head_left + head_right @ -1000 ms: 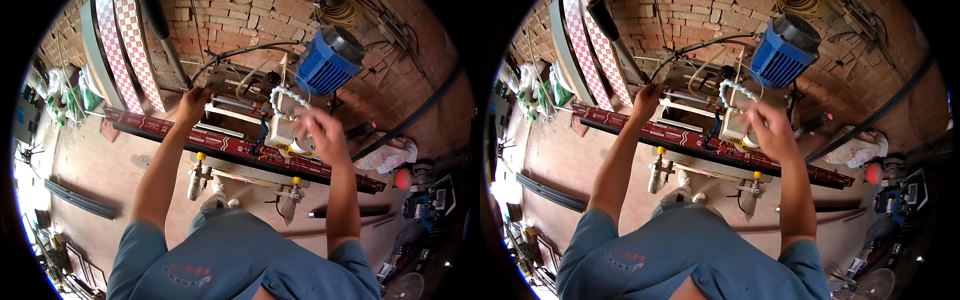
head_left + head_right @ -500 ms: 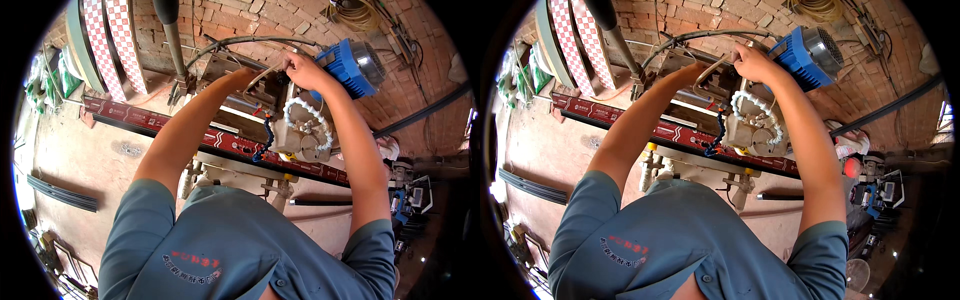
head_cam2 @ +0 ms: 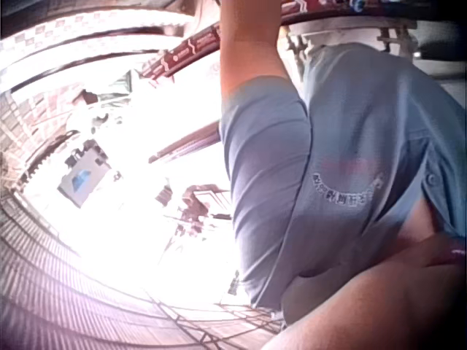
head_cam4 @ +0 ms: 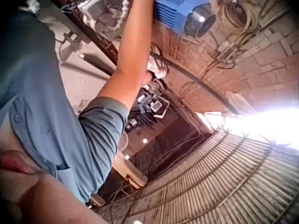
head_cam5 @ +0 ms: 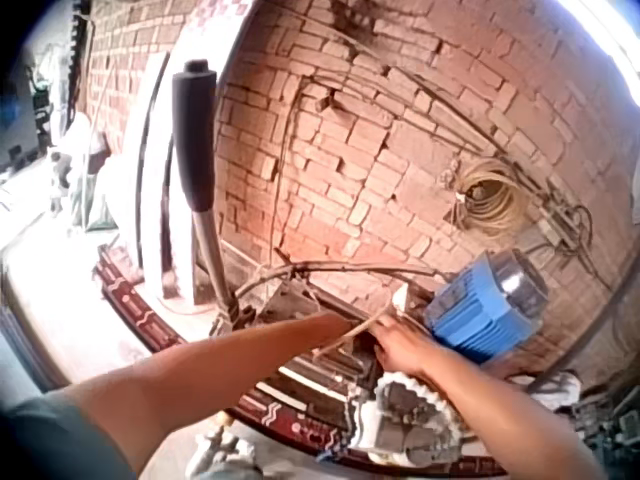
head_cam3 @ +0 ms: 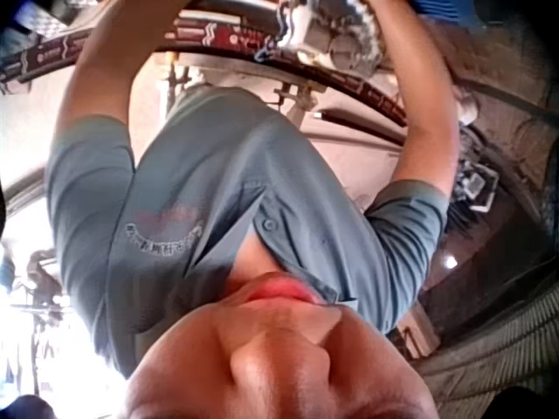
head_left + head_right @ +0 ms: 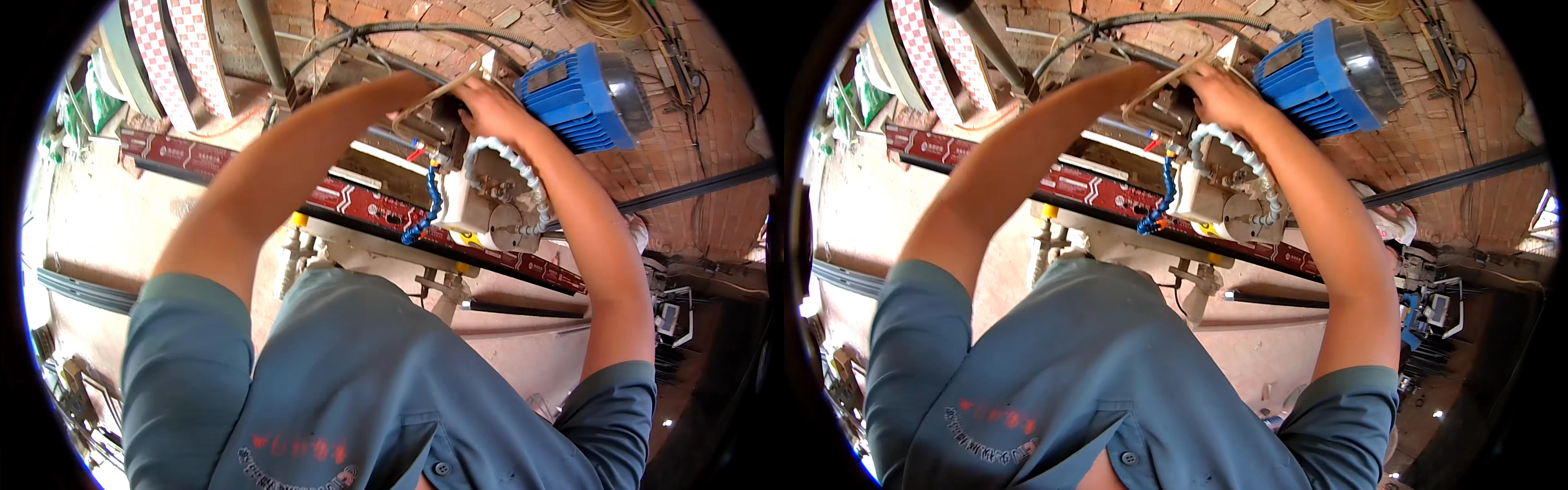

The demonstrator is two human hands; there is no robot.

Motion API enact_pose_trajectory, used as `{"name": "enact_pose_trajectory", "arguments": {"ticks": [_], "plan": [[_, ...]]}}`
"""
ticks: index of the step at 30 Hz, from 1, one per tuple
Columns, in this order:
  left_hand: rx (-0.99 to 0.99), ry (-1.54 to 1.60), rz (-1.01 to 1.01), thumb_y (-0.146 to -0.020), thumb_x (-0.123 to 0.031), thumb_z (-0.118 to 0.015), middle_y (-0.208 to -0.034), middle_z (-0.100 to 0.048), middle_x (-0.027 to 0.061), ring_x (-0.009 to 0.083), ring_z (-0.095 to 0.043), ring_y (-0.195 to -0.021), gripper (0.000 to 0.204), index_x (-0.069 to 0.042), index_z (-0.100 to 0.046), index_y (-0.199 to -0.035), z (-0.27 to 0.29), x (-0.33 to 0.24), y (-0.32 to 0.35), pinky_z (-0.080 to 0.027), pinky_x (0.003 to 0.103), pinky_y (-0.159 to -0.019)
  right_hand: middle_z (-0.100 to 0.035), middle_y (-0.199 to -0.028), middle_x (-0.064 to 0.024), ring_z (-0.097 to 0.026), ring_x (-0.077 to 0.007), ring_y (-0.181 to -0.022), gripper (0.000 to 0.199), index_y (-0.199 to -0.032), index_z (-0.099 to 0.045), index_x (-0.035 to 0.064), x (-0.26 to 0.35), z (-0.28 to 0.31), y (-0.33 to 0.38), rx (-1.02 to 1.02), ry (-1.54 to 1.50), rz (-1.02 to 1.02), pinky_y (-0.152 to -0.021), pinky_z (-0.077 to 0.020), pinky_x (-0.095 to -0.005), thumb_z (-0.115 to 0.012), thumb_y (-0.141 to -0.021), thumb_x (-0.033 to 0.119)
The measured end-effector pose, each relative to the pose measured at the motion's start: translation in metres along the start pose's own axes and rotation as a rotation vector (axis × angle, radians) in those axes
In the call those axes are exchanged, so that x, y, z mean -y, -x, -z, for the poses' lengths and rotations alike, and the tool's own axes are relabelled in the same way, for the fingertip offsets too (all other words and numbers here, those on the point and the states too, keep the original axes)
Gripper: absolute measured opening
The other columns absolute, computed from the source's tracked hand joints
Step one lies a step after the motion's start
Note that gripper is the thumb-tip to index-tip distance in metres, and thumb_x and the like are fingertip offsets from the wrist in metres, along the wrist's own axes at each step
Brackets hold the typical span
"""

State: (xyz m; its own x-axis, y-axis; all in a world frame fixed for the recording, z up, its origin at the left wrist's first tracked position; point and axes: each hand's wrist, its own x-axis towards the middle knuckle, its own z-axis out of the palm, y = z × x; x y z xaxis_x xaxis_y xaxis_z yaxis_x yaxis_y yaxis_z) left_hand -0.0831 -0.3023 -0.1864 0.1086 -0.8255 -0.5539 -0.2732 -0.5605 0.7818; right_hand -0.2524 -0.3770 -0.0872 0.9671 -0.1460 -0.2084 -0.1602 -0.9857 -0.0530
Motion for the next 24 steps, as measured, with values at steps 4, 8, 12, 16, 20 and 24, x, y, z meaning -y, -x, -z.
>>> {"name": "enact_pose_trajectory", "arguments": {"ticks": [4,8,12,16,20,24], "plan": [[-0.014,-0.137,0.081,-0.088,-0.024,-0.067,-0.066,-0.063,0.0057,0.0169,-0.060,-0.054,0.019,-0.005,-0.067,-0.087,0.011,-0.027,0.012,-0.048,0.032,-0.046,-0.052,-0.117,-0.0185,-0.053,-0.0378,-0.111,0.044,-0.120,-0.057,0.0064,-0.022,-0.023,-0.005,-0.186,-0.054,0.115,-0.096,-0.0448,-0.0437,-0.061,-0.077,0.004],[-0.132,0.043,-0.188,-0.090,-0.038,-0.061,-0.071,-0.066,0.0082,0.0170,-0.064,-0.060,0.039,0.000,-0.067,-0.088,0.015,-0.037,0.043,-0.051,0.032,-0.051,-0.053,-0.110,-0.0197,-0.054,-0.0373,-0.107,0.036,-0.108,-0.060,0.0053,-0.028,-0.033,-0.009,-0.272,-0.207,0.108,-0.092,-0.0450,-0.0417,-0.061,-0.072,0.002],[-0.180,-0.606,-0.169,-0.089,-0.038,-0.060,-0.062,-0.057,0.0111,0.0195,-0.057,-0.054,0.038,-0.002,-0.066,-0.081,0.023,-0.031,0.024,-0.047,0.036,-0.048,-0.053,-0.108,-0.0173,-0.054,-0.0367,-0.105,0.031,-0.101,-0.059,0.0060,-0.024,-0.030,-0.010,-0.242,-0.240,0.054,-0.089,-0.0446,-0.0408,-0.062,-0.070,0.000],[-0.178,-0.254,-0.180,-0.091,-0.040,-0.057,-0.054,-0.051,0.0056,0.0174,-0.045,-0.043,0.038,-0.007,-0.063,-0.073,0.022,-0.010,0.005,-0.037,0.034,-0.041,-0.054,-0.109,-0.0149,-0.055,-0.0353,-0.104,0.031,-0.099,-0.057,0.0063,-0.007,-0.018,-0.006,-0.261,-0.184,0.001,-0.086,-0.0458,-0.0413,-0.064,-0.069,0.000],[-0.034,0.031,0.036,-0.093,-0.033,-0.052,-0.055,-0.054,-0.0004,0.0099,-0.042,-0.042,0.031,-0.011,-0.058,-0.071,0.017,-0.012,-0.013,-0.030,0.027,-0.039,-0.054,-0.106,-0.0147,-0.055,-0.0371,-0.102,0.032,-0.098,-0.056,0.0062,-0.001,-0.016,-0.006,-0.319,-0.127,0.007,-0.083,-0.0464,-0.0424,-0.064,-0.068,-0.001],[-0.017,0.175,0.098,-0.094,-0.032,-0.046,-0.058,-0.057,-0.0003,0.0073,-0.044,-0.043,0.030,-0.012,-0.060,-0.076,0.010,-0.016,-0.021,-0.030,0.025,-0.039,-0.053,-0.105,-0.0161,-0.054,-0.0383,-0.103,0.031,-0.097,-0.054,0.0057,0.004,-0.017,-0.001,-0.335,-0.141,-0.006,-0.085,-0.0456,-0.0435,-0.062,-0.069,-0.002]]}}
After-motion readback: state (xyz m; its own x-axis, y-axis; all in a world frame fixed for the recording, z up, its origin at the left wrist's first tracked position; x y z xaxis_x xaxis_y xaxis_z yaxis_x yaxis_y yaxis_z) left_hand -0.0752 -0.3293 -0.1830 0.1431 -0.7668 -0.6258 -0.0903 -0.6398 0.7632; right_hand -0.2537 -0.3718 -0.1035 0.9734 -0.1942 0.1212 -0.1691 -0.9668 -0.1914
